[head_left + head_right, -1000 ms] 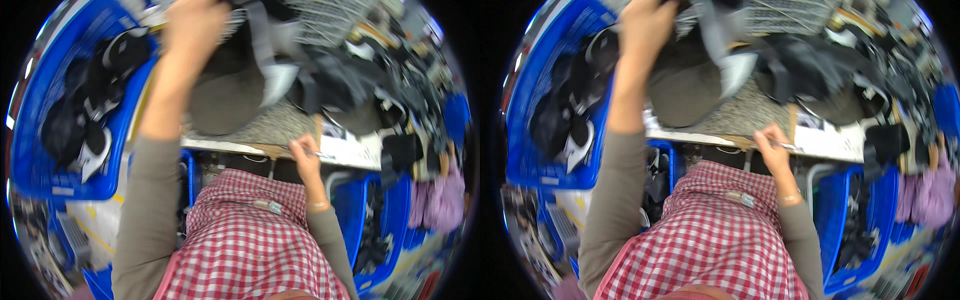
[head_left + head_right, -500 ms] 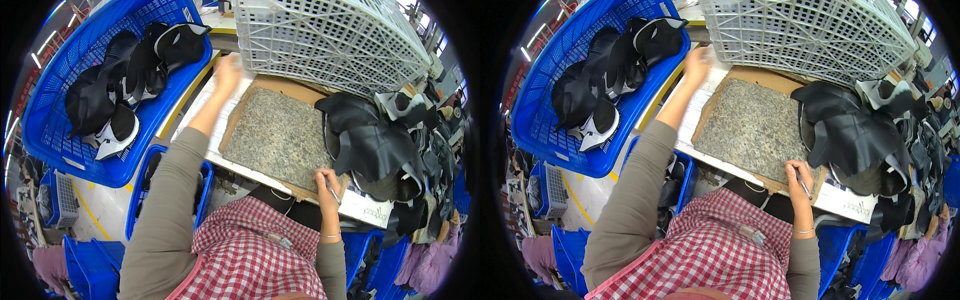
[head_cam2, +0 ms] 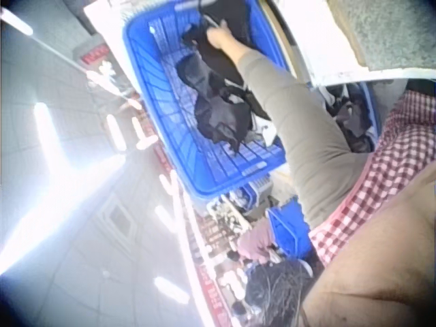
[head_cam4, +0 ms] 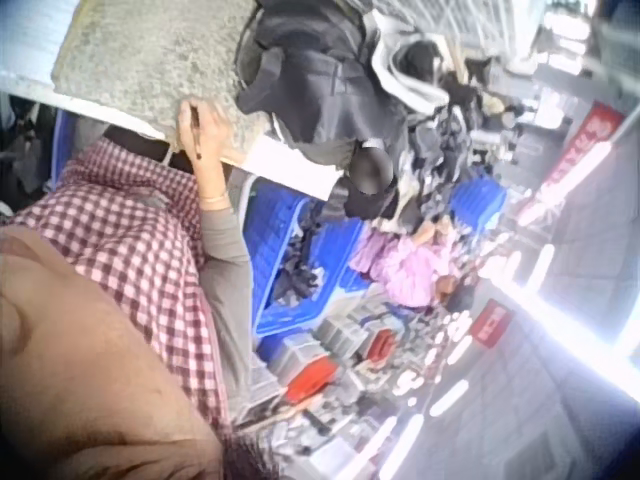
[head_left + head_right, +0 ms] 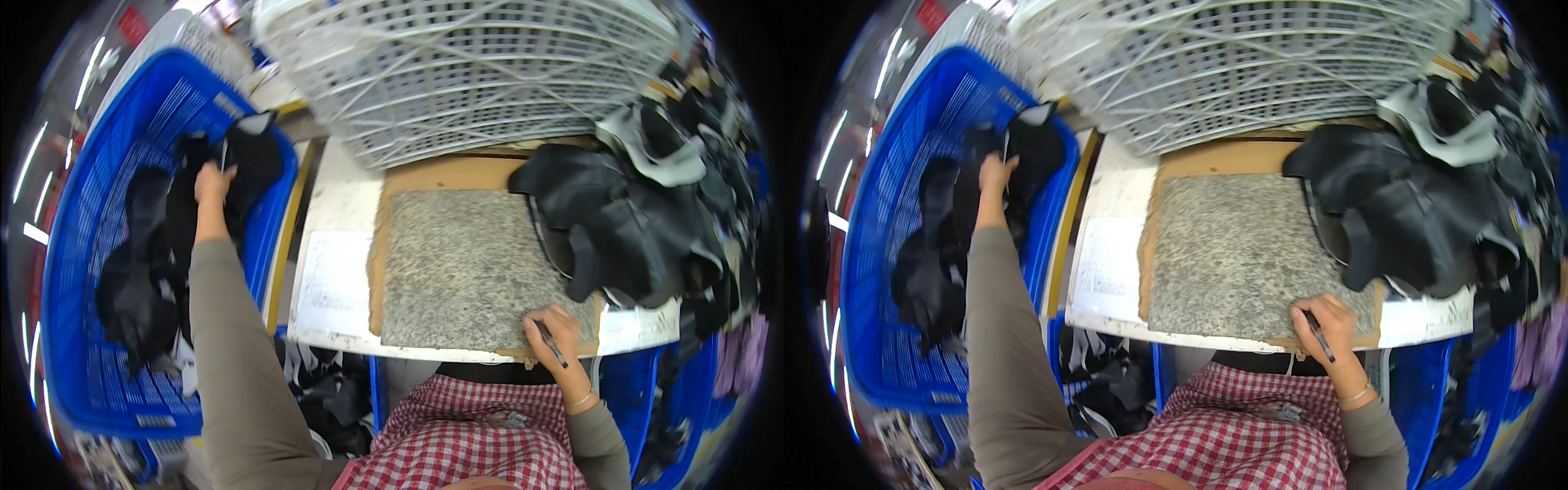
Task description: The person repeatedly picks black shoe uppers from a blue basket, places them on a work surface, and uses a hammer-like tool to tap or trim edges. They then switch to using a pen-like tool to mark or trim white shoe parts, placing finished pieces into a white basket. The process is repetitive and focused on individual items.
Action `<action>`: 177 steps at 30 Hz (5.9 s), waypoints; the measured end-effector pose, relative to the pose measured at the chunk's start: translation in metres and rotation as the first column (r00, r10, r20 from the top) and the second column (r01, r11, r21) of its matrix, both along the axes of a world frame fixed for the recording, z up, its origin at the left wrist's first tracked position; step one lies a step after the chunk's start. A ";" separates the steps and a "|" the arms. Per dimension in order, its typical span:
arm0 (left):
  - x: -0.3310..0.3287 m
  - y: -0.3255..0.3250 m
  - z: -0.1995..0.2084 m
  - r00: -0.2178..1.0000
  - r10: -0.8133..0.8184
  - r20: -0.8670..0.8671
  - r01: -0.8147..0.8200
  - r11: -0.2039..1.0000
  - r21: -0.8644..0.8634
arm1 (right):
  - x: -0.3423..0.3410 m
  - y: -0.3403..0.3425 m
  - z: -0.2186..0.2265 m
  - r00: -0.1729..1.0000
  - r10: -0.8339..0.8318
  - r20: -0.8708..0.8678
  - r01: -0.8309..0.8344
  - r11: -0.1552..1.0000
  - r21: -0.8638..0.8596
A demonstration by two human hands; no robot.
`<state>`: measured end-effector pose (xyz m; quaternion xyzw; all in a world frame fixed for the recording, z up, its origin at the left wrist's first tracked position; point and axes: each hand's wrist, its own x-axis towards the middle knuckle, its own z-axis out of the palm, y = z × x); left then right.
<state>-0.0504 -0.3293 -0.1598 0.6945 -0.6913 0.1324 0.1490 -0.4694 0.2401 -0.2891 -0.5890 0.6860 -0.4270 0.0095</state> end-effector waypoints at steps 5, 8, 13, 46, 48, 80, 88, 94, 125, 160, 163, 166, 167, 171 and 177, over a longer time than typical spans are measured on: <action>-0.023 0.058 -0.014 0.974 -0.205 0.095 0.206 0.978 -0.003 | -0.002 0.005 0.001 1.000 -0.017 0.022 0.018 0.997 -0.080; 0.001 0.078 0.005 0.657 -0.422 -0.625 0.462 0.880 -0.110 | -0.006 0.013 -0.003 0.999 -0.032 0.009 0.032 0.998 -0.047; 0.040 0.120 0.010 -0.437 -0.023 -0.899 0.372 0.905 -0.204 | -0.010 0.021 -0.016 0.994 -0.023 0.106 0.024 1.000 -0.008; -0.257 0.468 -0.144 0.376 -0.822 -0.427 0.891 0.448 -0.078 | -0.023 -0.009 -0.044 0.949 0.133 0.286 -0.017 0.927 -0.376; -0.258 0.455 -0.152 0.312 -0.893 -0.326 0.908 0.381 -0.175 | -0.025 -0.004 -0.037 0.920 0.155 0.359 -0.012 0.928 -0.372; -0.269 0.425 -0.154 0.462 -0.739 -0.491 0.803 0.583 -0.122 | 0.002 -0.009 -0.032 0.816 0.131 0.563 -0.160 0.987 0.002; -0.269 0.451 -0.113 0.318 -0.927 -0.199 0.769 0.375 -0.517 | -0.013 -0.005 -0.035 0.514 0.286 0.809 -0.013 0.945 -0.326; -0.285 0.381 -0.084 0.698 -0.700 0.150 0.716 0.683 -0.143 | -0.014 0.000 -0.036 0.652 0.224 0.724 -0.101 0.973 -0.209; 0.108 0.120 0.033 0.977 0.045 0.209 0.001 0.976 -0.217 | -0.014 0.009 -0.026 0.619 0.304 0.724 -0.240 0.951 -0.194; -0.208 0.365 -0.120 0.229 -0.833 -0.504 0.969 0.243 0.039 | -0.034 0.050 -0.001 0.536 0.261 0.802 -0.205 0.963 -0.177; -0.190 0.374 -0.169 0.493 -0.870 -0.026 0.742 0.405 0.534 | -0.042 0.060 0.003 0.647 0.188 0.739 -0.090 0.981 -0.171; -0.191 0.361 -0.190 0.445 -0.544 -0.712 0.895 0.242 0.374 | -0.037 0.048 0.001 0.692 0.142 0.708 -0.049 0.988 -0.150; -0.191 0.358 -0.188 0.419 -0.588 -0.692 0.907 0.237 0.348 | -0.034 0.039 -0.001 0.715 0.143 0.685 -0.068 0.988 -0.135; -0.224 0.360 -0.174 0.523 -0.399 -0.753 0.848 0.154 0.507 | -0.009 -0.003 -0.018 0.659 0.310 0.685 -0.256 0.949 -0.183; -0.250 0.392 -0.133 0.148 -0.568 -0.810 0.989 0.077 0.127 | 0.006 -0.026 -0.033 0.746 0.168 0.644 -0.144 0.986 -0.089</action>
